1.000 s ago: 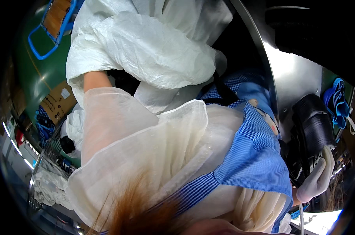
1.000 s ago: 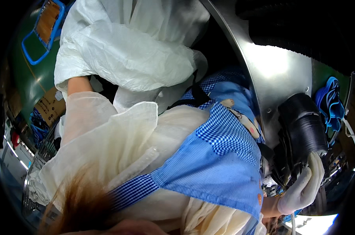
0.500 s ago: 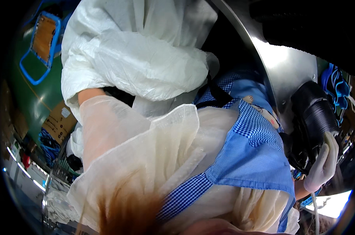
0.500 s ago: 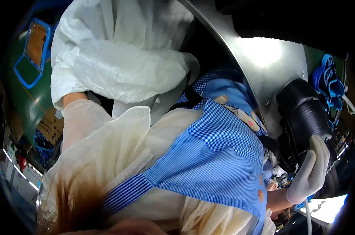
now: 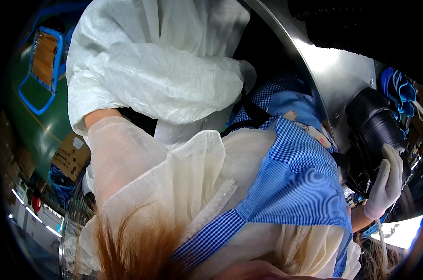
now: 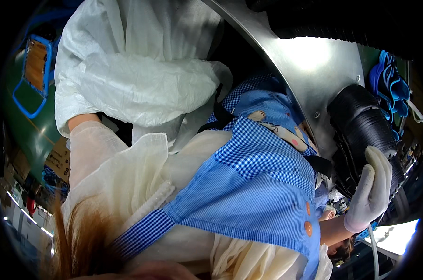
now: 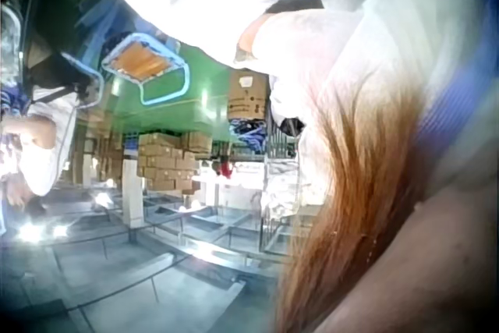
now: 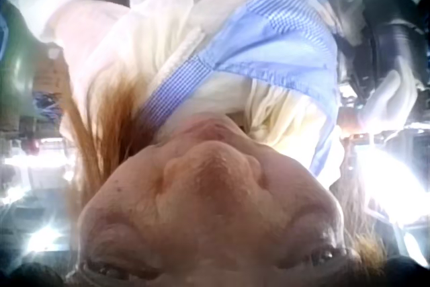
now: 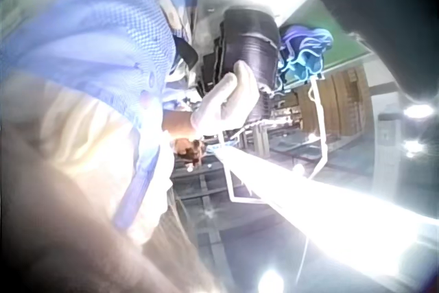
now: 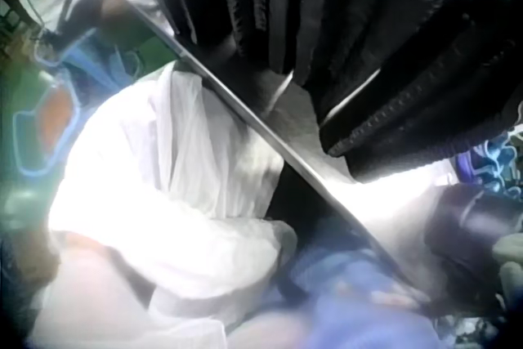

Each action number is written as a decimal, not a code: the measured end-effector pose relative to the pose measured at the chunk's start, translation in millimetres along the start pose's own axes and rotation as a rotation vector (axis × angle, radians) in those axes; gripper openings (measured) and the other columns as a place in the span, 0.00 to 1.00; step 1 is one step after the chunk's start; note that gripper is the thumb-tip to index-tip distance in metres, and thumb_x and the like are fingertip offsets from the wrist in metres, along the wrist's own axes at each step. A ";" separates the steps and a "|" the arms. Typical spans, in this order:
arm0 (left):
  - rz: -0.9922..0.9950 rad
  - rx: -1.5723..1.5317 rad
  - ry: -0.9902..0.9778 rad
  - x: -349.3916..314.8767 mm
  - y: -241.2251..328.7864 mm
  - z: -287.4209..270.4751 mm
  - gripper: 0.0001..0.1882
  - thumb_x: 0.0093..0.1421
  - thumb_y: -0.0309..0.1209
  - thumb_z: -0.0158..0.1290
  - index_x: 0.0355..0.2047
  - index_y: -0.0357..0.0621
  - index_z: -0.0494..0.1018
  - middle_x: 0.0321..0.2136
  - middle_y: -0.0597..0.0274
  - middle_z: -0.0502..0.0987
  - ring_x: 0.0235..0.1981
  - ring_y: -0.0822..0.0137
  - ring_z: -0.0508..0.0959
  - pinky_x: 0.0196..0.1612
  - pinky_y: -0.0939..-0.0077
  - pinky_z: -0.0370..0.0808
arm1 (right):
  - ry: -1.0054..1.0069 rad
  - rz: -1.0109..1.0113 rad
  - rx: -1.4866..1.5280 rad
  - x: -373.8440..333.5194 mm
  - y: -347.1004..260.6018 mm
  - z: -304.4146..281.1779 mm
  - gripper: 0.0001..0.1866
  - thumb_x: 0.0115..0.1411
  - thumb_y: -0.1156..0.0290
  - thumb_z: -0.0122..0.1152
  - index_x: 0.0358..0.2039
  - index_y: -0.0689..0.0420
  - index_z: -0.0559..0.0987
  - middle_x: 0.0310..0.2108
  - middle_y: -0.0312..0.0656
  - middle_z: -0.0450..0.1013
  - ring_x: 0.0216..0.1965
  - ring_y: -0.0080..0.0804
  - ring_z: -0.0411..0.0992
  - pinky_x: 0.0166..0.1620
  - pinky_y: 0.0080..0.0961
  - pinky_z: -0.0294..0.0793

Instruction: The person, wearing white gloves, matches black shoe soles with blue and black shoe uppers by picking up a sole, aligning it with an upper on the production line, and then placing both into a white bag.

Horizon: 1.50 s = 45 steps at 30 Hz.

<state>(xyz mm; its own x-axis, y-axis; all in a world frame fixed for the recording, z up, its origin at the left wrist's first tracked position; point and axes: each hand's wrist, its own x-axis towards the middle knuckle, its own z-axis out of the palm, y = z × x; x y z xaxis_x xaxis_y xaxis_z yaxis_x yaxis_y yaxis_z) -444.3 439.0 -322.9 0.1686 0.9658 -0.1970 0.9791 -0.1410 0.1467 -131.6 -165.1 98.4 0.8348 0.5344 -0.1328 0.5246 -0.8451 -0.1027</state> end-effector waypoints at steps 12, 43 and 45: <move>-0.125 -0.790 0.142 -38.4 -20.0 -67.2 0.18 0.59 0.28 0.52 0.51 0.42 0.69 0.48 0.52 0.73 0.46 0.58 0.75 0.45 0.64 0.75 | 0.023 -0.074 0.136 -0.3 13.0 15.8 0.10 0.57 0.85 0.50 0.37 0.71 0.78 0.39 0.52 0.76 0.43 0.43 0.74 0.50 0.32 0.71; 0.427 -1.026 -0.956 -284.8 147.4 -224.0 0.36 0.54 0.30 0.56 0.60 0.28 0.57 0.53 0.54 0.70 0.53 0.65 0.70 0.57 0.72 0.66 | 0.247 -0.679 0.498 9.9 -19.7 68.7 0.11 0.45 0.75 0.67 0.32 0.61 0.80 0.33 0.42 0.76 0.38 0.40 0.74 0.42 0.31 0.72; 0.666 -1.171 -0.972 -297.7 184.1 -217.3 0.42 0.54 0.38 0.56 0.64 0.34 0.52 0.59 0.52 0.64 0.59 0.62 0.65 0.60 0.68 0.63 | 0.246 -0.685 0.532 10.9 -16.0 73.6 0.20 0.44 0.71 0.68 0.40 0.58 0.79 0.40 0.43 0.75 0.41 0.43 0.73 0.44 0.33 0.72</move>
<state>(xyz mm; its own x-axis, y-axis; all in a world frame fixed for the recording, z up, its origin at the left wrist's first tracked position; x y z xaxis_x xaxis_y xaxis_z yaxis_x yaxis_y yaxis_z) -339.0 172.8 -26.5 0.9387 0.2565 -0.2305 0.1764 0.2173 0.9600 -143.1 -144.6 26.0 0.4122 0.8477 0.3339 0.8245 -0.1911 -0.5326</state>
